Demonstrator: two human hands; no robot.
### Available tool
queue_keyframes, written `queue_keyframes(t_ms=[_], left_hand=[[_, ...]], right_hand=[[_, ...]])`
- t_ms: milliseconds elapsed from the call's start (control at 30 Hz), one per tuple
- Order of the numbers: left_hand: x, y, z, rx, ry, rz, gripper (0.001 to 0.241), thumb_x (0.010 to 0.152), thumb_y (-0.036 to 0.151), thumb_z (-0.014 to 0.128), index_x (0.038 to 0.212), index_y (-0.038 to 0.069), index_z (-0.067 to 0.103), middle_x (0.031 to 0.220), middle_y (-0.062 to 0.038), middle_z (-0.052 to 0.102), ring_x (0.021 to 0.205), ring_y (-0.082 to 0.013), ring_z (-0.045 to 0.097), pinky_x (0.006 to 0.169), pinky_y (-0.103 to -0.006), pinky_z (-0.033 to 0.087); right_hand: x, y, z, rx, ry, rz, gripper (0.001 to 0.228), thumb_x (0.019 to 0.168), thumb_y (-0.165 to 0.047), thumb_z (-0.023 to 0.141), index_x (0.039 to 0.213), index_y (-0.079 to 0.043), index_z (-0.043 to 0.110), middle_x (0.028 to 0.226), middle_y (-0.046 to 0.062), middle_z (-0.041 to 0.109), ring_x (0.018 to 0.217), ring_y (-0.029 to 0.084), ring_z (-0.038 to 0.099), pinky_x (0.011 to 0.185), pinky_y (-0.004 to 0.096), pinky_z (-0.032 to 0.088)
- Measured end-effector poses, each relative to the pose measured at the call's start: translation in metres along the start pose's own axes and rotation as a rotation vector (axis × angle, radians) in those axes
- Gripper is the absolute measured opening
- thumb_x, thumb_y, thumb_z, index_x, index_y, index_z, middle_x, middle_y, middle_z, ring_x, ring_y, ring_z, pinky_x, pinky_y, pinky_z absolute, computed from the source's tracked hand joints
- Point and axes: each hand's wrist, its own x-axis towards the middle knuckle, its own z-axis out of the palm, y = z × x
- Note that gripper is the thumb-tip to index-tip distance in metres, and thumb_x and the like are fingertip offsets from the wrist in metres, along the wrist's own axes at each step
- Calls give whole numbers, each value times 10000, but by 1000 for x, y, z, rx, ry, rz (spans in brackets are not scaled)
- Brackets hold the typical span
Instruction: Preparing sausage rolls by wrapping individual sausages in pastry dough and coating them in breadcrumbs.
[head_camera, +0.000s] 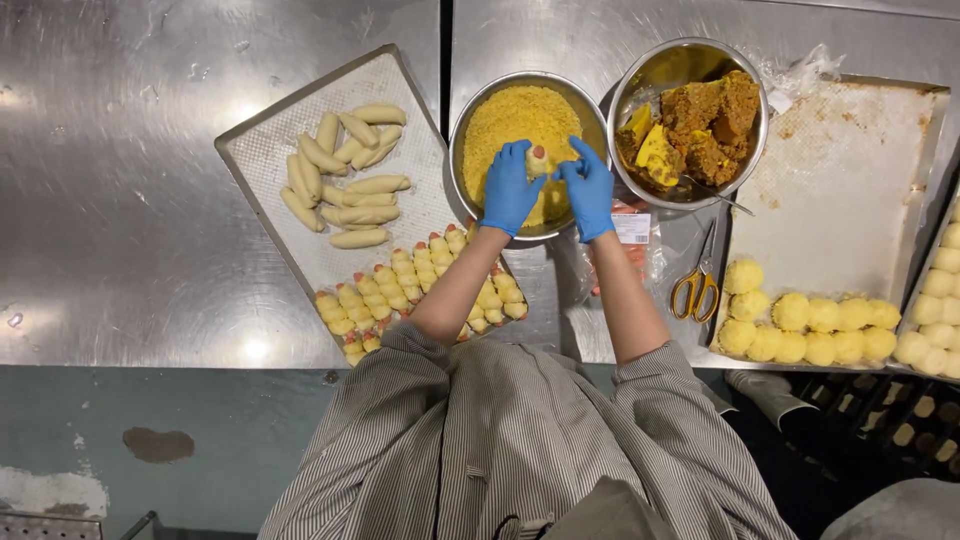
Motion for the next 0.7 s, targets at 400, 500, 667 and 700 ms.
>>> queue_keyframes(t_ms=[400, 500, 667, 700], left_hand=[[-32, -174, -45, -218, 343, -469, 550, 796, 209, 849, 1219, 7, 562, 1069, -185, 711, 968, -296, 698, 874, -393, 552], [-42, -186, -31, -233, 279, -569, 565, 756, 228, 851, 1184, 1, 561, 1047, -191, 700, 945, -297, 689, 851, -391, 552], [-49, -165, -34, -274, 223, -537, 499, 800, 233, 801, 1197, 3, 606, 1036, -180, 723, 942, -283, 714, 853, -391, 569], [-50, -163, -34, -229, 186, -509, 485, 825, 239, 790, 1218, 5, 629, 1036, -179, 732, 944, -283, 719, 853, -395, 571]], right_hand=[[-43, 24, -20, 134, -2, -223, 556, 967, 21, 636, 1503, -78, 526, 1497, 70, 584, 1274, 227, 616, 1065, 353, 515], [-53, 20, -18, 126, -12, -244, 556, 962, 23, 618, 1501, -71, 522, 1491, 64, 585, 1270, 213, 623, 1061, 345, 516], [-71, 12, -22, 138, -8, -254, 526, 976, 15, 637, 1486, -62, 536, 1480, 56, 592, 1257, 196, 625, 1039, 327, 526], [-76, 10, -24, 171, -20, -233, 526, 975, 13, 631, 1486, -60, 531, 1482, 49, 580, 1251, 186, 618, 1020, 311, 530]])
